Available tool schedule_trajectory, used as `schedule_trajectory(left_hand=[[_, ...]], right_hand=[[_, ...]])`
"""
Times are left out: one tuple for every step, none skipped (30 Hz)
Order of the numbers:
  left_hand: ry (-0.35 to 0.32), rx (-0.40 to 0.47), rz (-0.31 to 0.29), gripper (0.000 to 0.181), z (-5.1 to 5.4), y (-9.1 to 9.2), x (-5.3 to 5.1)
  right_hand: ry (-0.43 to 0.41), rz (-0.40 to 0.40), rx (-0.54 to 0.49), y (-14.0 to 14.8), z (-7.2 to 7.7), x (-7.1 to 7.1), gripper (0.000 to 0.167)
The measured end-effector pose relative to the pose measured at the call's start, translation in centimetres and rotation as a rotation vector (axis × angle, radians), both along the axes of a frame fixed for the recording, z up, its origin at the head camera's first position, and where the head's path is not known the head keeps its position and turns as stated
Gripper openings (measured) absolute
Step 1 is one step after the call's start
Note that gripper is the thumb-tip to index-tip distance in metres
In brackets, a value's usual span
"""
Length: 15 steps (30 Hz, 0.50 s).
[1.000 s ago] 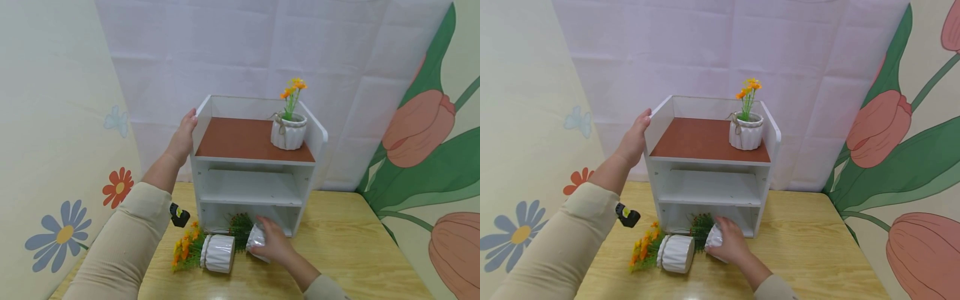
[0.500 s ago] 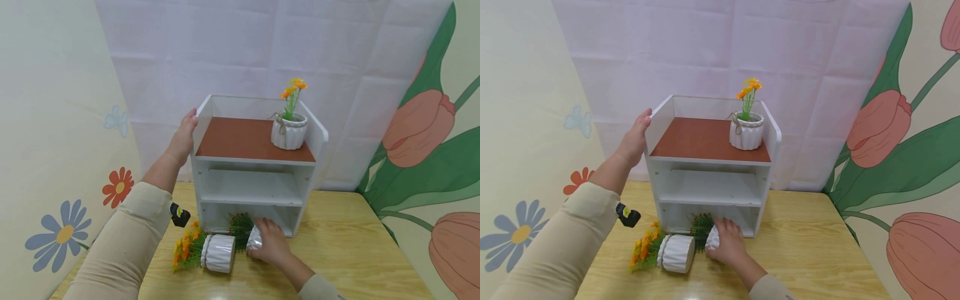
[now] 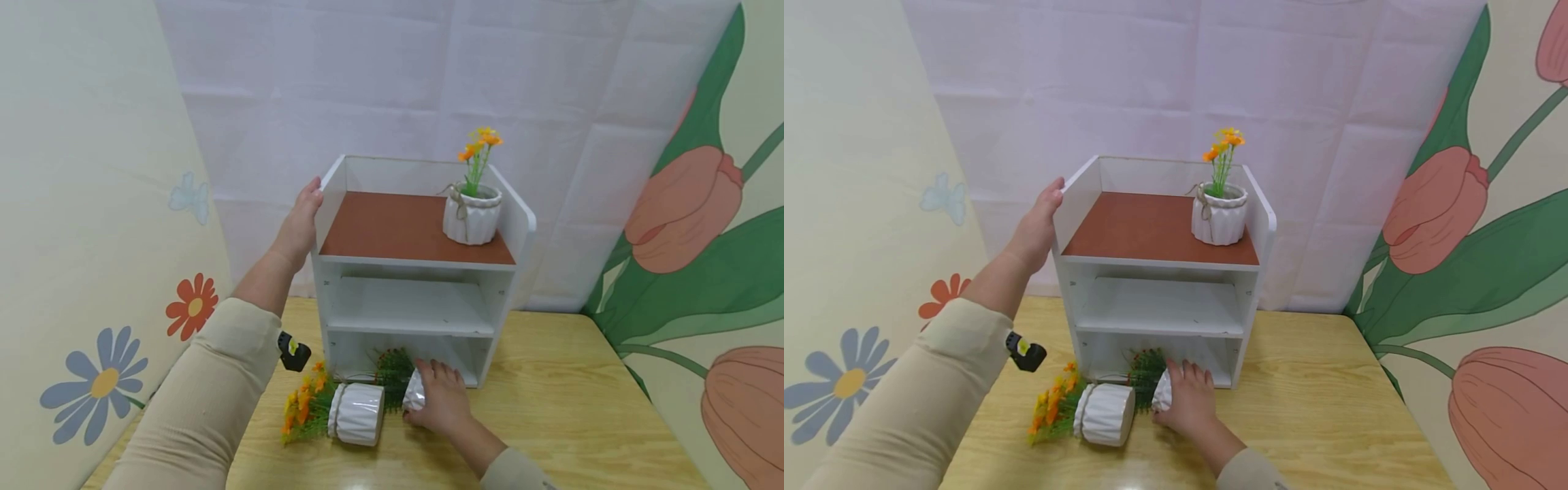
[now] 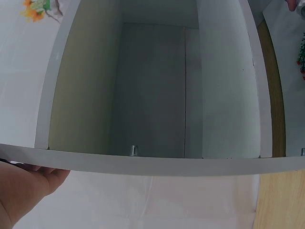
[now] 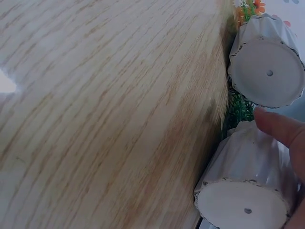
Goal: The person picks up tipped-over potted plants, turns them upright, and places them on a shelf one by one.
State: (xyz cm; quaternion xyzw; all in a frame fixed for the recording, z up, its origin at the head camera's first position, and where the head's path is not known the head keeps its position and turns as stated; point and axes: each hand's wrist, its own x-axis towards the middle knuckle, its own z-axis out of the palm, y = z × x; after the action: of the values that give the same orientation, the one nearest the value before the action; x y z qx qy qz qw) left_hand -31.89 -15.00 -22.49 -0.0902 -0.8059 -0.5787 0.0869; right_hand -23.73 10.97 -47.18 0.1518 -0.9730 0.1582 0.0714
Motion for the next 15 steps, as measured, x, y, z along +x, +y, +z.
schedule_trajectory(left_hand=[[0.000, 0.000, -0.001, 0.059, 0.00, 0.01, -0.03], [0.000, -0.001, -0.001, 0.059, -0.01, 0.01, -0.07], [0.002, -0.001, -0.001, 0.059, -0.01, 0.02, -0.10], [0.001, -0.001, -0.001, 0.059, -0.03, 0.03, -0.14], [0.001, -0.002, -0.001, 0.059, -0.06, 0.02, -0.19], [0.000, -0.005, 0.001, 0.059, -0.08, 0.02, -0.21], [0.000, -0.007, 0.002, 0.059, -0.12, 0.01, -0.25], [0.001, -0.008, 0.002, 0.059, -0.15, 0.00, -0.27], [0.001, -0.007, 0.003, 0.059, -0.18, 0.00, -0.30], [0.001, -0.008, 0.003, 0.059, -0.22, 0.01, -0.33], [0.003, -0.007, 0.004, 0.059, -0.26, 0.01, -0.36], [0.004, -0.006, 0.002, 0.059, -0.28, 0.03, -0.40], [0.006, -0.005, 0.000, 0.060, -0.30, 0.05, -0.43], [0.008, -0.004, -0.002, 0.060, -0.32, 0.07, -0.45], [0.008, -0.005, -0.002, 0.060, -0.32, 0.09, -0.47]], right_hand=[[0.003, -0.005, 0.011, -0.03, -0.03, -0.01, 0.099], [0.005, -0.010, 0.020, -0.06, -0.08, -0.05, 0.099], [0.008, -0.014, 0.032, -0.08, -0.13, -0.09, 0.100], [0.013, -0.018, 0.041, -0.09, -0.24, -0.14, 0.100], [0.016, -0.023, 0.048, -0.11, -0.30, -0.18, 0.100], [0.023, -0.023, 0.053, -0.11, -0.37, -0.22, 0.099], [0.027, -0.025, 0.055, -0.11, -0.44, -0.24, 0.099], [0.035, -0.025, 0.052, -0.11, -0.49, -0.24, 0.098], [0.040, -0.024, 0.048, -0.10, -0.53, -0.24, 0.097], [0.049, -0.021, 0.041, -0.06, -0.58, -0.25, 0.096], [0.053, -0.019, 0.034, -0.03, -0.54, -0.21, 0.095], [0.060, -0.014, 0.027, 0.03, -0.54, -0.18, 0.094], [0.063, -0.012, 0.022, 0.11, -0.54, -0.16, 0.093], [0.070, -0.008, 0.017, 0.20, -0.54, -0.14, 0.093], [0.071, -0.003, 0.010, 0.30, -0.54, -0.12, 0.092]])
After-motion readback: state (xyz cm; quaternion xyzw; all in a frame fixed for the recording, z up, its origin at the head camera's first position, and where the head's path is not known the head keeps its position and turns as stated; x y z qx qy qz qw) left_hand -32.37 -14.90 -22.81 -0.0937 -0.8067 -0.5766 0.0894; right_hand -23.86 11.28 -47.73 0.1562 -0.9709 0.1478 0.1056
